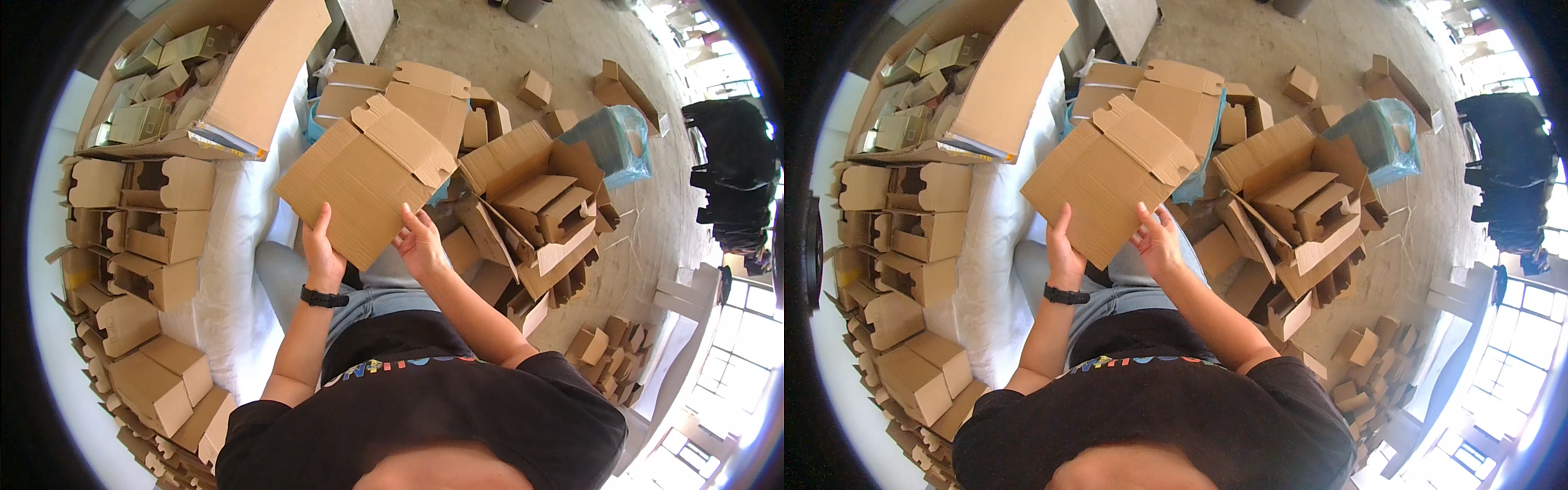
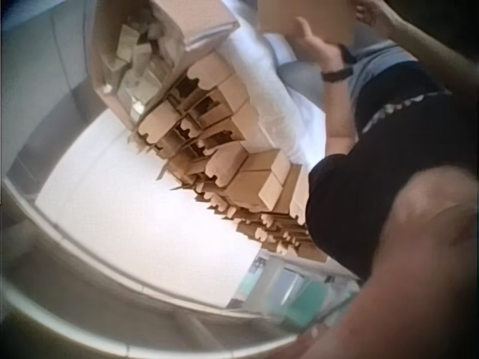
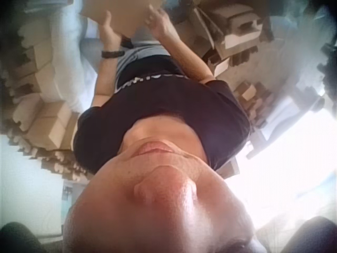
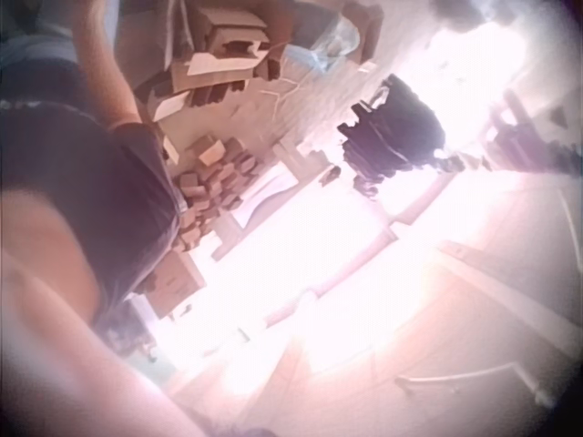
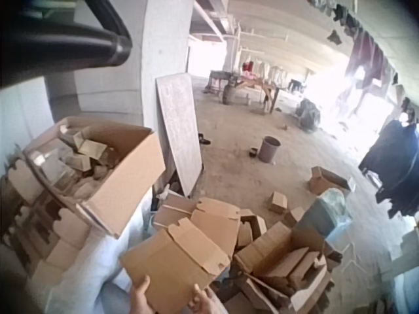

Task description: The person organizes cardboard boxes by picking them up from the floor, folding them into shape, and stacking them onto a table.

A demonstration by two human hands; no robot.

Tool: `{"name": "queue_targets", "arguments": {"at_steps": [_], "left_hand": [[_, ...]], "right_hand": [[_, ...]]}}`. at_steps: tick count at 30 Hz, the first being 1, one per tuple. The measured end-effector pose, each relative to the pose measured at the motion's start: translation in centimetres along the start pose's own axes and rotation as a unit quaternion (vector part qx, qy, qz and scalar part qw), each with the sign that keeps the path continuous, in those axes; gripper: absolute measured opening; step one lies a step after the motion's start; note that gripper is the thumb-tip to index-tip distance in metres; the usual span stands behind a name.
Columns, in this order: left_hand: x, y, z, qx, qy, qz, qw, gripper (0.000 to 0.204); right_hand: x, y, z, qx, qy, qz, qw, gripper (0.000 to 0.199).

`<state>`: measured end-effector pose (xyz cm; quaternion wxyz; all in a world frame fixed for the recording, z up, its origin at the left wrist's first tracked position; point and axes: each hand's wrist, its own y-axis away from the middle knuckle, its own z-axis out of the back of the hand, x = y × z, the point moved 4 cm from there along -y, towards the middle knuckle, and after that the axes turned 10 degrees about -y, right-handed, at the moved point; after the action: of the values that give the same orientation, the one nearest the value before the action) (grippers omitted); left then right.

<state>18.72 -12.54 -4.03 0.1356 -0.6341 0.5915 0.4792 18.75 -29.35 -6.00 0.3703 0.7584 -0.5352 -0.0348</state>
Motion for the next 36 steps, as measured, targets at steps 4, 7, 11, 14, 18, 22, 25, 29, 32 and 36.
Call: {"name": "queue_targets", "arguments": {"at_steps": [4,7,11,14,18,22,25,29,32,36], "left_hand": [[0.4,0.6,0.1,0.004,-0.001,0.02,1.0,0.042],[0.6,0.5,0.7,0.03,0.028,0.024,0.999,0.038],[1.4,-0.4,2.0,0.029,-0.013,0.059,0.998,0.036],[2.2,-0.1,1.8,0.047,-0.034,0.07,0.996,0.039],[2.1,0.0,1.0,0.044,-0.043,0.055,0.997,0.041],[2.1,-0.1,1.4,0.05,-0.027,0.073,0.996,0.039],[2.2,0.0,1.9,0.038,-0.04,0.089,0.995,0.037],[2.5,1.6,4.3,0.007,-0.067,0.106,0.992,0.034],[2.7,2.1,5.7,-0.02,-0.093,0.116,0.989,0.033],[3.2,2.8,7.7,-0.049,-0.109,0.112,0.987,0.032]], "right_hand": [[0.3,-0.5,1.3,-0.05,0.081,0.042,0.995,0.045],[1.8,-0.8,1.9,-0.05,0.093,0.063,0.992,0.045],[3.9,-0.8,3.1,-0.049,0.108,0.072,0.99,0.045],[4.6,-0.7,3.6,-0.044,0.099,0.083,0.991,0.043],[6.6,-3.1,3.2,0.017,0.071,0.106,0.992,0.042],[13.2,-11.4,1.9,0.06,0.123,0.186,0.973,0.041],[17.5,-18.5,3.1,0.045,0.166,0.195,0.966,0.045],[19.3,-23.5,4.5,-0.05,0.339,0.158,0.926,0.06],[19.8,-24.4,5.4,-0.186,0.622,0.345,0.678,0.072],[16.5,-21.9,2.1,-0.131,0.765,0.419,0.471,0.089]]}}
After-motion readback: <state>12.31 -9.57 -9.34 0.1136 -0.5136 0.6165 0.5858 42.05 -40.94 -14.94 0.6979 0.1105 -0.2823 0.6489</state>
